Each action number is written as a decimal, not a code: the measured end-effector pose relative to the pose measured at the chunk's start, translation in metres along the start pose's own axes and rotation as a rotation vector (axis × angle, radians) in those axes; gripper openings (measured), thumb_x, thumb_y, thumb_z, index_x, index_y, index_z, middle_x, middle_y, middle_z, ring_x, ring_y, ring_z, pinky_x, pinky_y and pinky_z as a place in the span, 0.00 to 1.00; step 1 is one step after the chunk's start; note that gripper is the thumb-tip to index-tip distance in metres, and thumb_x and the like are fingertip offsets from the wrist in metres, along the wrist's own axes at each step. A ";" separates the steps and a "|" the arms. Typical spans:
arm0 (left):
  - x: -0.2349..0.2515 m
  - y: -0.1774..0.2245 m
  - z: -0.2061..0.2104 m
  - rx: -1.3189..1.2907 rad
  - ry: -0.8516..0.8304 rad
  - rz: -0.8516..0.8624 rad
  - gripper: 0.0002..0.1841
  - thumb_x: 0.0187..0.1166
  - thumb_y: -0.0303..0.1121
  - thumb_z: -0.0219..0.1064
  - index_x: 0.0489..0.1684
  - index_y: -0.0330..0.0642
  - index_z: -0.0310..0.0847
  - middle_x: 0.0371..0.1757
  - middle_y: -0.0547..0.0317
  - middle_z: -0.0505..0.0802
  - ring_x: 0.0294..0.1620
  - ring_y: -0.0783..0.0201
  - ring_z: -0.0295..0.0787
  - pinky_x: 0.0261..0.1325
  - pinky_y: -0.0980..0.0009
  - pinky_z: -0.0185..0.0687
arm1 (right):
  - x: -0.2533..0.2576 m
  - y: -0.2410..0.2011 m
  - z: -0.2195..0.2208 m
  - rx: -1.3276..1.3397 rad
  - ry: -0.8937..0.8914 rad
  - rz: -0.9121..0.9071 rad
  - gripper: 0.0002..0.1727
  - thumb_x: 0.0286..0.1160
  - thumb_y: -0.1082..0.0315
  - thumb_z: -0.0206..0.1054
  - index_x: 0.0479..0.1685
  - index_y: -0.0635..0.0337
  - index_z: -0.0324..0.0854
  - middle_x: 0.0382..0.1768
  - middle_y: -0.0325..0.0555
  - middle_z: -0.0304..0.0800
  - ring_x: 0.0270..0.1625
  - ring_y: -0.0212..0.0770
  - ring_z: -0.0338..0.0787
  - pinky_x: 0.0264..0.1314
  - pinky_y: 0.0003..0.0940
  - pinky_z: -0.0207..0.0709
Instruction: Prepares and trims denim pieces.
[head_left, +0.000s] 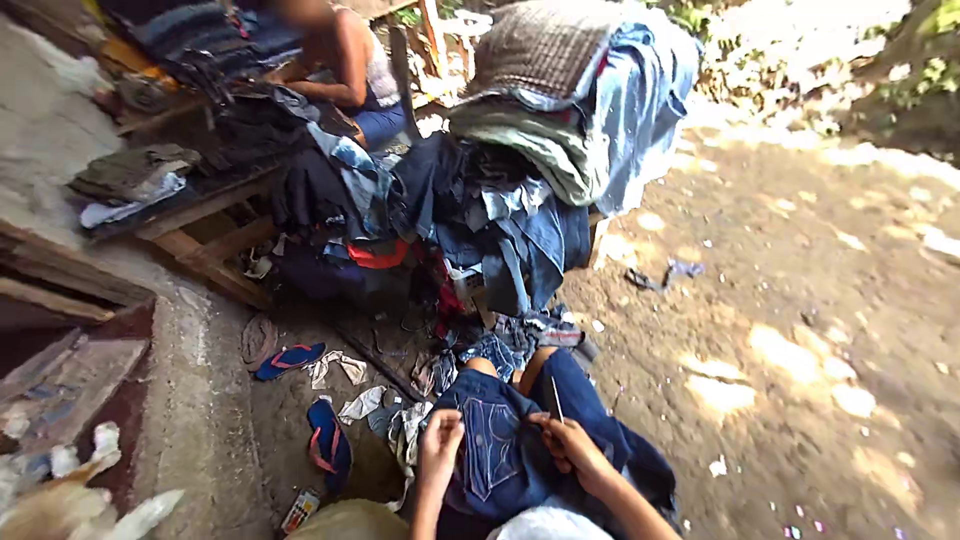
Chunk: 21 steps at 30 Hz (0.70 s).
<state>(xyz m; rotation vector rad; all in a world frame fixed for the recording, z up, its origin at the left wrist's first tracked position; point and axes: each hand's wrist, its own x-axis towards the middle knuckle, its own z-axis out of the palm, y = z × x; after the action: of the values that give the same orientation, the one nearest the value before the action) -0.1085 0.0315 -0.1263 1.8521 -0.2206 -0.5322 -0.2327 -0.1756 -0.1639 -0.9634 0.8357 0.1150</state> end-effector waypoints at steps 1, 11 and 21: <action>-0.004 -0.004 -0.009 0.107 0.011 -0.049 0.15 0.80 0.24 0.63 0.59 0.21 0.79 0.52 0.36 0.89 0.50 0.52 0.88 0.59 0.56 0.83 | 0.001 0.000 0.001 -0.015 -0.001 -0.013 0.14 0.92 0.67 0.50 0.55 0.61 0.81 0.15 0.28 0.67 0.11 0.23 0.61 0.12 0.18 0.56; -0.023 -0.019 -0.001 0.474 -0.271 -0.312 0.19 0.84 0.35 0.65 0.63 0.28 0.81 0.57 0.34 0.90 0.61 0.42 0.87 0.71 0.46 0.77 | 0.009 0.004 0.041 -0.364 -0.280 -0.160 0.17 0.85 0.61 0.60 0.61 0.62 0.82 0.22 0.30 0.72 0.15 0.24 0.63 0.18 0.23 0.59; -0.054 -0.005 0.010 -0.016 -0.105 -0.330 0.12 0.86 0.31 0.62 0.52 0.26 0.79 0.37 0.53 0.87 0.34 0.69 0.82 0.44 0.68 0.82 | -0.020 0.020 0.038 -0.508 -0.293 -0.356 0.20 0.74 0.60 0.70 0.59 0.63 0.83 0.29 0.31 0.82 0.25 0.20 0.74 0.31 0.21 0.71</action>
<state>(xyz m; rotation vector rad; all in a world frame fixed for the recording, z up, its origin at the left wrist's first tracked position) -0.1610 0.0461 -0.1199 1.8563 0.0215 -0.8572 -0.2337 -0.1289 -0.1528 -1.5171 0.3558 0.1604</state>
